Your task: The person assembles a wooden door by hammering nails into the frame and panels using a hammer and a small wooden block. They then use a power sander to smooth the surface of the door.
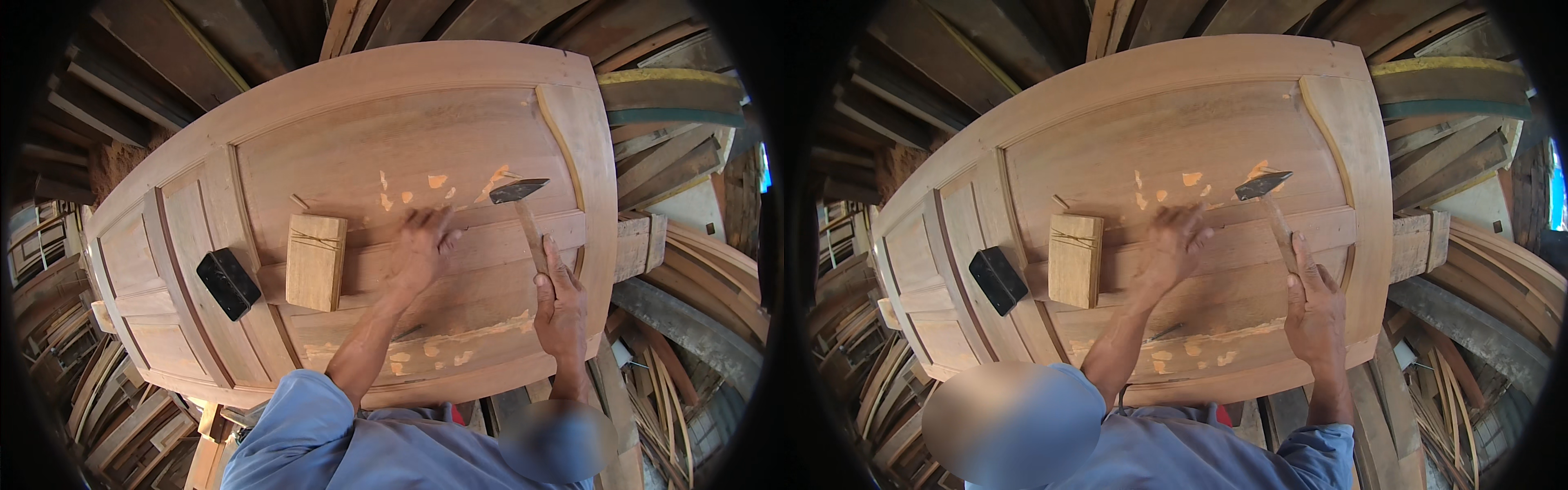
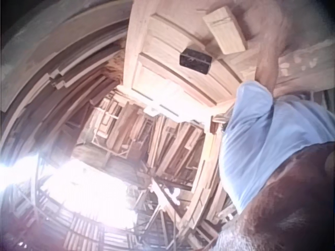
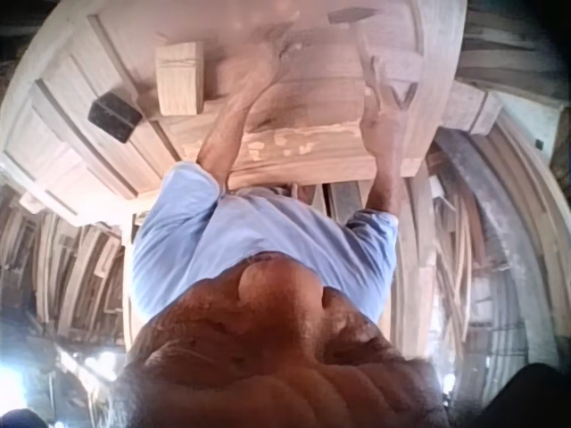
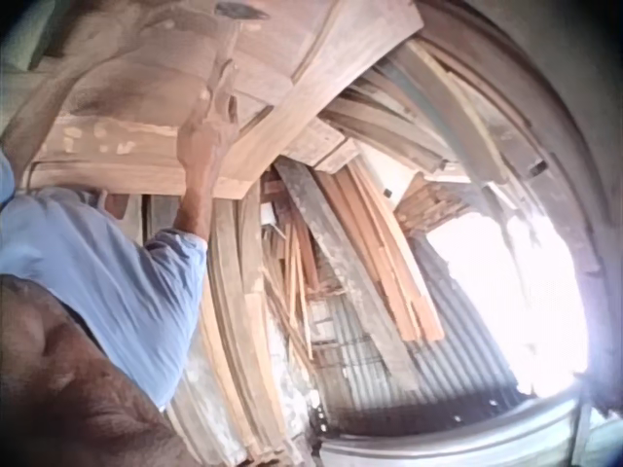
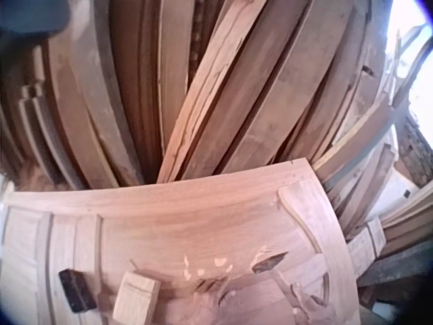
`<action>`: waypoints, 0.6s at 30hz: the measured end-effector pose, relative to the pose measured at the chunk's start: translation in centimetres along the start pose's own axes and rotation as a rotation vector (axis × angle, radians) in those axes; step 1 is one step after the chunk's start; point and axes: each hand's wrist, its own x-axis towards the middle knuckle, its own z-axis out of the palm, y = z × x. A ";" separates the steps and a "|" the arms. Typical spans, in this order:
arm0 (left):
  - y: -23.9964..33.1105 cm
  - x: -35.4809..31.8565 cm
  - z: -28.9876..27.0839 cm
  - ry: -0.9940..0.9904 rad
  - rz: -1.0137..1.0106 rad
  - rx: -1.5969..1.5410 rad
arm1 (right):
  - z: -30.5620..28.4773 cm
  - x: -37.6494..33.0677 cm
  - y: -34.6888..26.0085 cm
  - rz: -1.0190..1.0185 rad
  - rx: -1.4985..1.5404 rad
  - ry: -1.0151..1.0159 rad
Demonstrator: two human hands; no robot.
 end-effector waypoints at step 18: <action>-5.7 12.0 -2.9 0.304 0.074 0.408 | 3.9 -0.7 0.7 -0.077 -0.062 0.015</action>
